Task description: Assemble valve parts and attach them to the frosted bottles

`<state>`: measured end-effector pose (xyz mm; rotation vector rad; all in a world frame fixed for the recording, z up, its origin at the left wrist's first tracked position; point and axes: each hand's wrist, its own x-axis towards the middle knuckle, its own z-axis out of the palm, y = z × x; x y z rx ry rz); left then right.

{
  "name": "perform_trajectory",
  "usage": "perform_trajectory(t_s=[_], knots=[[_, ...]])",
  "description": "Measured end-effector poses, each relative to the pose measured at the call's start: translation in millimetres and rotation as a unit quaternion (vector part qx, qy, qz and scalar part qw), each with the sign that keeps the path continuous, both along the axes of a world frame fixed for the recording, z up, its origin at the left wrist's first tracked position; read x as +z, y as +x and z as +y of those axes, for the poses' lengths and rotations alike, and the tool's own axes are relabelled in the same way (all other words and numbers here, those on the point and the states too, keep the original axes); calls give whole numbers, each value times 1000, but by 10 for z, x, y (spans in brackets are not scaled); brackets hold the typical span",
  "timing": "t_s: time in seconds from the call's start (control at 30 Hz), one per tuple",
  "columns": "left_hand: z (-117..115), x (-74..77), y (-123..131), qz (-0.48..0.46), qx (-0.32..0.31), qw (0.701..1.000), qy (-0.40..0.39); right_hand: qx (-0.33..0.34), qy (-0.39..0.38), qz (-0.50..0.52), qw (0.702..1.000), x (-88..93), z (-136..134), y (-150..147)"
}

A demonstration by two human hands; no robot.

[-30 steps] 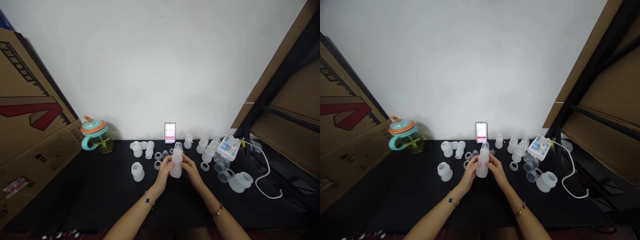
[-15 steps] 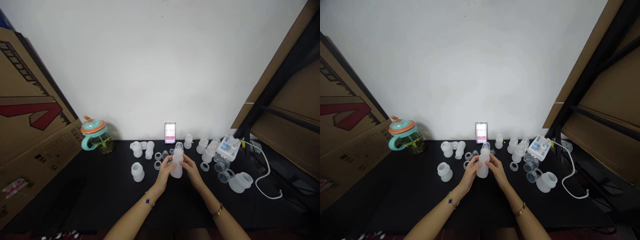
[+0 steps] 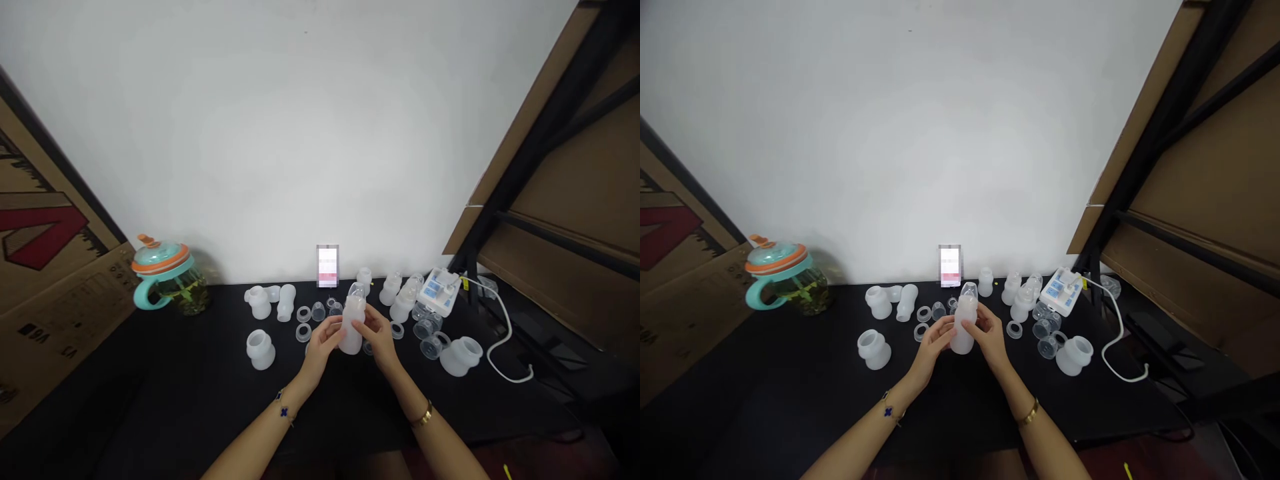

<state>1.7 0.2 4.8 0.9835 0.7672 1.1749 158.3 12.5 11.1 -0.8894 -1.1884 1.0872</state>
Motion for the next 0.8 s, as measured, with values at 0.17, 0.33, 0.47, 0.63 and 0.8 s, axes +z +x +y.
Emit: perform_trajectory(t_s=[0.17,0.33,0.47,0.63,0.8], knots=[[13,-8,-6,26,-3,1000,10,-118,66,11,991,32,6,141],[3,5,-1,38,-7,999,13,-277,150,-4,949,97,36,325],[-1,-2,1,40,-12,999,15,-350,176,-75,917,144,68,433],[-3,-5,1,49,-15,999,17,-376,178,-179,891,116,126,499],[-6,-9,7,53,-14,998,12,-366,141,-327,859,19,205,546]])
